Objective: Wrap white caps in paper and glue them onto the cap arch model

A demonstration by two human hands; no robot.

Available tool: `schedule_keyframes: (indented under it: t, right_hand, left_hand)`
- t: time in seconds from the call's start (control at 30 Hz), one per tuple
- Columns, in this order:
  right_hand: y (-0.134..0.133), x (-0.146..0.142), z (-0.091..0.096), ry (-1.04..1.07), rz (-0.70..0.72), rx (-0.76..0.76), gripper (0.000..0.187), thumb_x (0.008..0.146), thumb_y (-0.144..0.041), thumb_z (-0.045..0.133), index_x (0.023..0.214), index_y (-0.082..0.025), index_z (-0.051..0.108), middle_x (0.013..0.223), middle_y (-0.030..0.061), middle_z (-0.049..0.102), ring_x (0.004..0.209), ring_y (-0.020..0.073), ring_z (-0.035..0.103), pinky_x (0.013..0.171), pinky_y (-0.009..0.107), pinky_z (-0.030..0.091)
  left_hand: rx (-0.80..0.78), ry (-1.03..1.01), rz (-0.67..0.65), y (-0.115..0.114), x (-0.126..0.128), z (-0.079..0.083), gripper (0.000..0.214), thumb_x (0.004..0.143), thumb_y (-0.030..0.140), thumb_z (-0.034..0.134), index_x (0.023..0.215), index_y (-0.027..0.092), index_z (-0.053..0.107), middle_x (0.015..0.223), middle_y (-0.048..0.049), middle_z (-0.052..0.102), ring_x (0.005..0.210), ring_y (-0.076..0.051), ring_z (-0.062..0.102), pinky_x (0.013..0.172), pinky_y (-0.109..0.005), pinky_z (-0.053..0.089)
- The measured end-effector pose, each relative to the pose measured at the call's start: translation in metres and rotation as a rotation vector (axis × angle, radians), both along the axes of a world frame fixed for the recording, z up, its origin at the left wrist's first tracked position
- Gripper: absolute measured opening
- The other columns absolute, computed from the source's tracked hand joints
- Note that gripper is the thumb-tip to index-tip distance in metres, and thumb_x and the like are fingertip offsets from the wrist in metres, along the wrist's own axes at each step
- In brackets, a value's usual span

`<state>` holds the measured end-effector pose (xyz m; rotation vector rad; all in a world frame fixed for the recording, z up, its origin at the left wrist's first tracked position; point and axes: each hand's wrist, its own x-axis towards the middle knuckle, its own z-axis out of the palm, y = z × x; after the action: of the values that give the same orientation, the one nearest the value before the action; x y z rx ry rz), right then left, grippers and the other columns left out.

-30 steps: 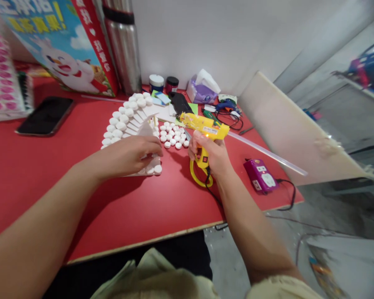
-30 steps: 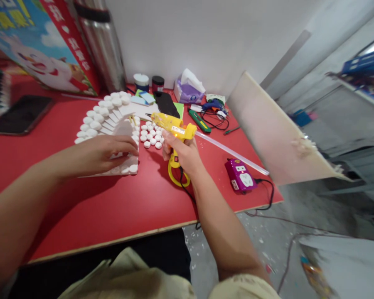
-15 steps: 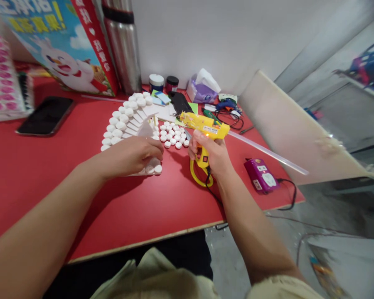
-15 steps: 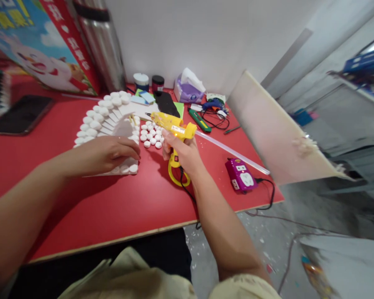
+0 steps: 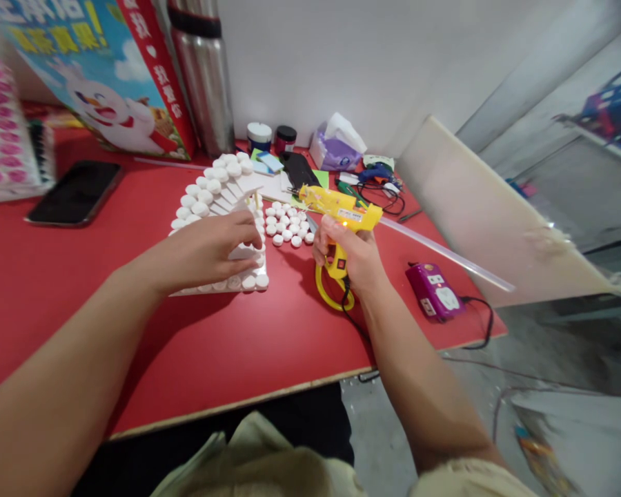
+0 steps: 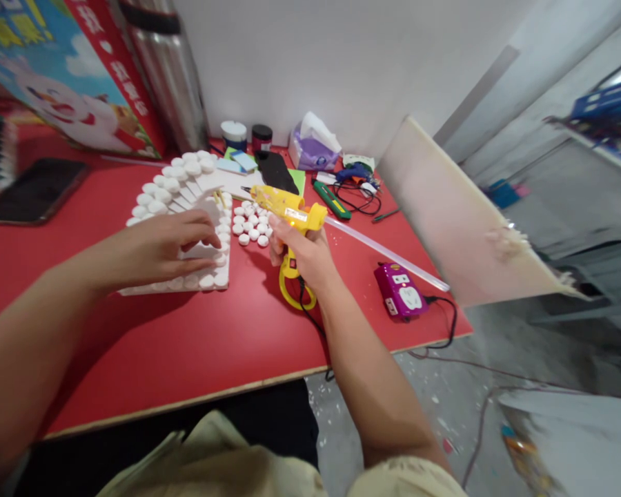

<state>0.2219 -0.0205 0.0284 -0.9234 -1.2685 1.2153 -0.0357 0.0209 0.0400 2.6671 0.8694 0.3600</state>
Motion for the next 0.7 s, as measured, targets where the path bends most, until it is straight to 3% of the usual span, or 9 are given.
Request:
schedule_keyframes:
  t: [0.37,0.7]
  right_hand:
    - [0.0013,0.0004,-0.0012,0.008,0.002,-0.009,0.045,0.088,-0.05,0.076,0.06,-0.02,0.057,0.055,-0.004,0.051,0.046,0.0095,0.053,0.047,0.026,0.042]
    - [0.0004,-0.0004,0.0005,0.013,0.003,-0.015,0.047,0.087,-0.052,0.077,0.059,-0.02,0.058,0.055,-0.004,0.052,0.045,0.0102,0.055,0.047,0.026,0.043]
  left_hand:
    - [0.022,0.086,-0.031,0.0016,0.006,-0.005,0.017,0.096,0.021,0.054,0.09,0.017,0.07,0.095,-0.0067,0.068,0.083,-0.018,0.062,0.072,-0.029,0.042]
    - [0.075,0.09,-0.046,0.0008,0.0091,-0.0068,0.019,0.096,0.018,0.054,0.084,0.017,0.069,0.09,-0.0065,0.067,0.079,-0.018,0.061,0.069,-0.029,0.04]
